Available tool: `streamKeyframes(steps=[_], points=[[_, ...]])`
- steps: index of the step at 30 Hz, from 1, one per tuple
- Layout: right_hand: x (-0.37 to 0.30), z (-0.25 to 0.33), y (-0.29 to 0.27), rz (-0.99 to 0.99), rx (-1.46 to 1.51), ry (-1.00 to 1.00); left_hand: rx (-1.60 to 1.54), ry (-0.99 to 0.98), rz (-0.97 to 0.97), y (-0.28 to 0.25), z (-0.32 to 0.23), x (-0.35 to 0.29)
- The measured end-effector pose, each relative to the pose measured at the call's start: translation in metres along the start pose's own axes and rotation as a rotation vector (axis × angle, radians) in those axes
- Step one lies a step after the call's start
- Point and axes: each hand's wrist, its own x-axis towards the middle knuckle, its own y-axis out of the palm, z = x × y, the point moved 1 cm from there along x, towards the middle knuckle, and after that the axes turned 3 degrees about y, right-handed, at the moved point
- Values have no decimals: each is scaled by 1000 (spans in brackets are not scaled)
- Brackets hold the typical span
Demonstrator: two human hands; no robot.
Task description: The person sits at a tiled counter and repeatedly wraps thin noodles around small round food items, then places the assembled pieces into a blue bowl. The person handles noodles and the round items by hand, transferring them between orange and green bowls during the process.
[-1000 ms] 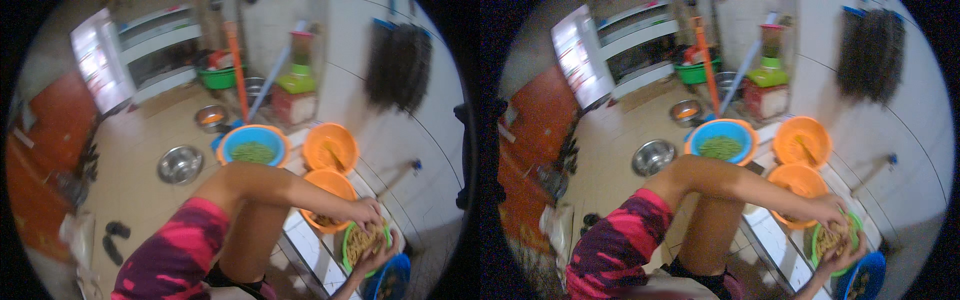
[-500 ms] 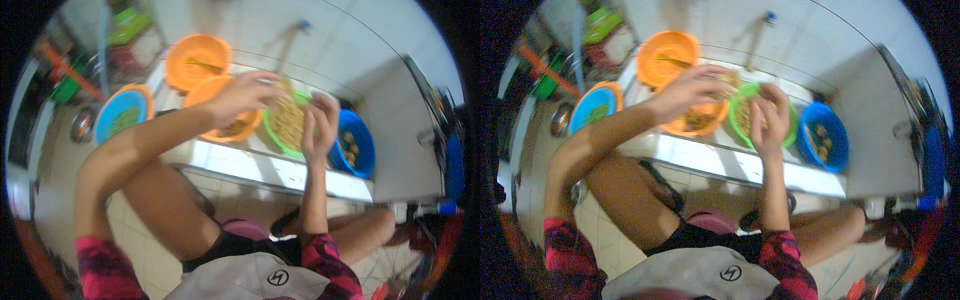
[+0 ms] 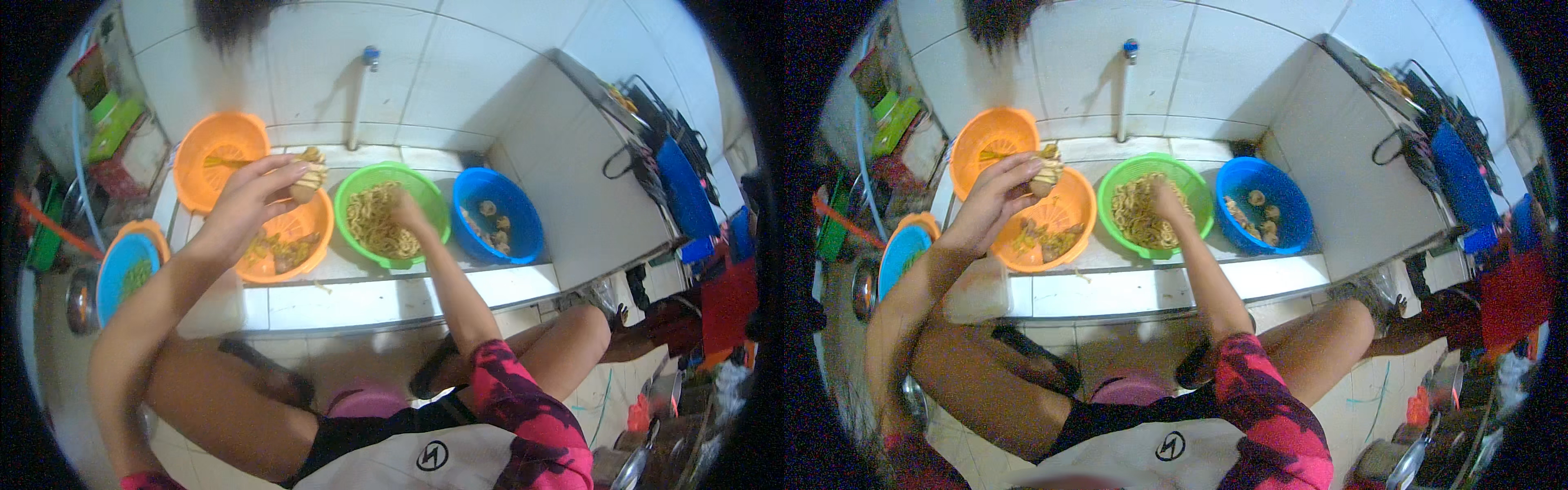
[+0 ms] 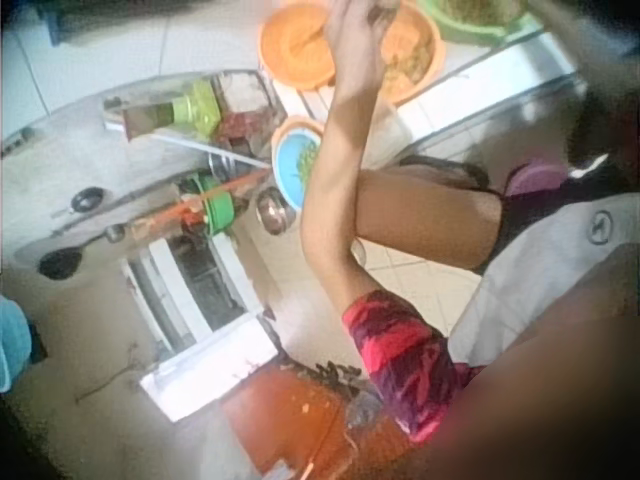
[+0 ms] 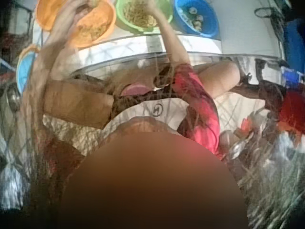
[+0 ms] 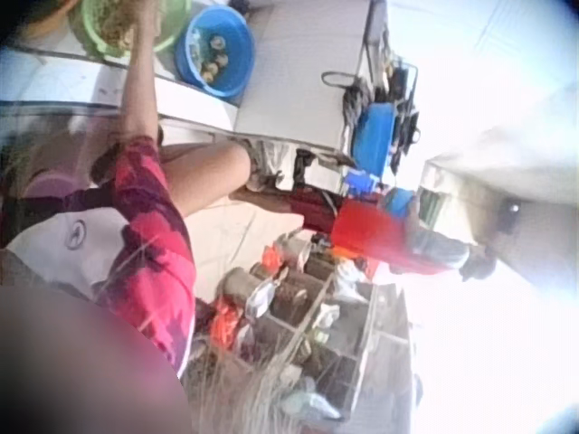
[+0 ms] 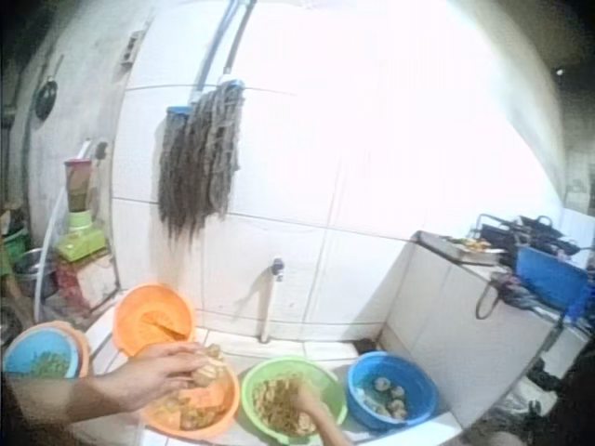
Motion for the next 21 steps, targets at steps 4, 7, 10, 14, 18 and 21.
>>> streamKeyframes(steps=[4,7,10,14,18,21], points=[[0,-27,27,200,-311,255,76,25,-46,8,0,7],[-4,-18,27,315,-416,135,148,-13,-88,4,6,10],[5,-13,-6,480,-584,66,193,-50,-186,0,18,16],[45,4,-82,698,-774,-144,227,-83,-29,2,39,34],[84,62,-160,664,-682,-188,291,-79,-14,0,58,43],[105,122,-208,503,-753,-261,291,-77,-12,-4,64,51]])
